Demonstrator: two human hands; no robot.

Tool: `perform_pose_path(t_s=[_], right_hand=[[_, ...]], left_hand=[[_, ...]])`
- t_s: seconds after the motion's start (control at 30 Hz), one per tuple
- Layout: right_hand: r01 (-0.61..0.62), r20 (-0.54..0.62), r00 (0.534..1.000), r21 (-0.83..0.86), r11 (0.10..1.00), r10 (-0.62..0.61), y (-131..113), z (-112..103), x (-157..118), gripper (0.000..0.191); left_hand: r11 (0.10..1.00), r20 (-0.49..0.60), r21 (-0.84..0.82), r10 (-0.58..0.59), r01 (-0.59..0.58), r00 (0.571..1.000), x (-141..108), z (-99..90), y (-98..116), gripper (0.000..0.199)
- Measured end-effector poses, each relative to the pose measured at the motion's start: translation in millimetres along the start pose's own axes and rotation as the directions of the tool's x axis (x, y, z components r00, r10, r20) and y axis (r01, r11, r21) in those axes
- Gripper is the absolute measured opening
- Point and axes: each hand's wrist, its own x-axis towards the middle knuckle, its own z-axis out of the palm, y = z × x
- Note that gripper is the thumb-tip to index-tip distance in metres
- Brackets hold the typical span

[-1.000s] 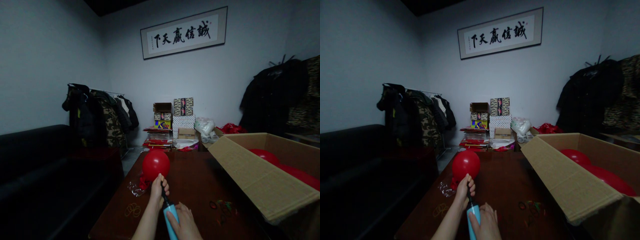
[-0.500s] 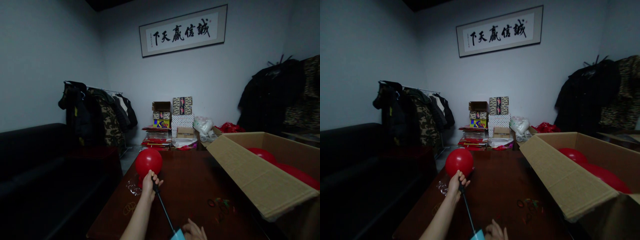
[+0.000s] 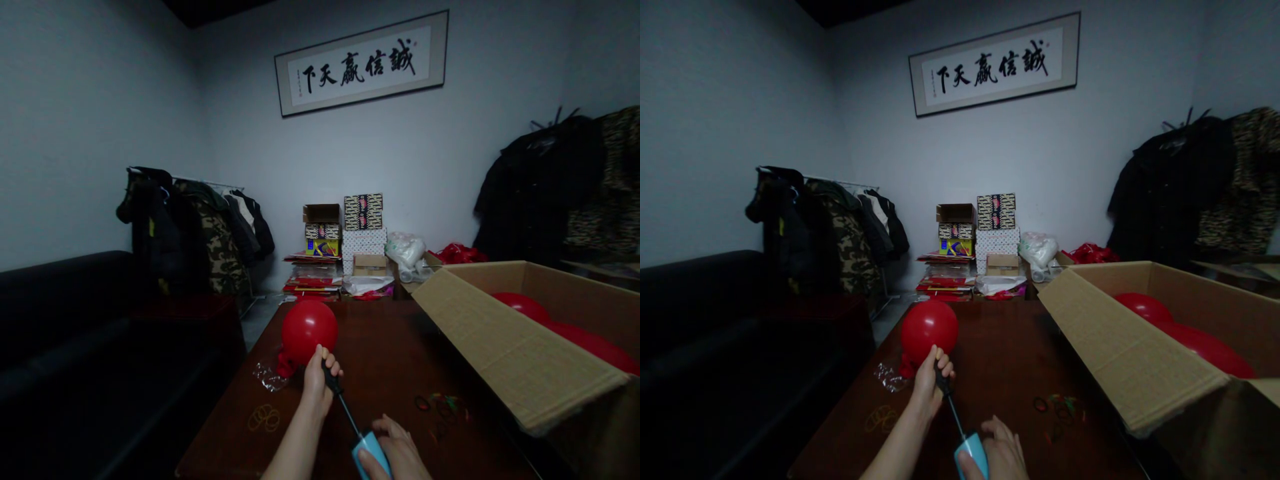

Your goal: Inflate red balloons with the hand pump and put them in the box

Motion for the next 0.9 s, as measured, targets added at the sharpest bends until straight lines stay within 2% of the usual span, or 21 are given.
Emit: perform_pose_path(t_s=[0.13,0.23,0.47,0.57,0.73,0.9], right_hand=[[-0.038,0.015,0.999,-0.002,0.999,0.038,-11,-17,15,0.061],[-0.065,-0.008,0.998,-0.043,0.997,0.064,-19,-22,22,0.059],[-0.074,-0.083,0.994,-0.054,0.996,0.069,-20,0,16,0.049],[-0.053,-0.089,0.995,-0.067,0.996,0.047,-22,3,14,0.048],[-0.043,-0.074,0.997,-0.134,0.99,0.034,-26,1,13,0.046],[-0.038,-0.048,0.998,-0.207,0.978,0.028,-22,6,3,0.045]], left_hand=[[0.999,0.035,-0.017,-0.04,0.04,0.999,-10,5.6,-20,0.044],[0.998,0.065,-0.01,-0.062,0.062,0.996,-15,7.7,-28,0.044],[0.997,0.067,0.076,0.006,-0.012,0.998,-17,3.3,-30,0.049],[0.996,0.038,0.066,0.054,-0.056,0.998,-12,0.2,-32,0.05],[0.993,0.003,0.057,0.101,-0.101,0.995,1,-4.7,-26,0.05],[0.988,-0.027,0.062,0.141,-0.139,0.99,16,-11.0,-7,0.047]])
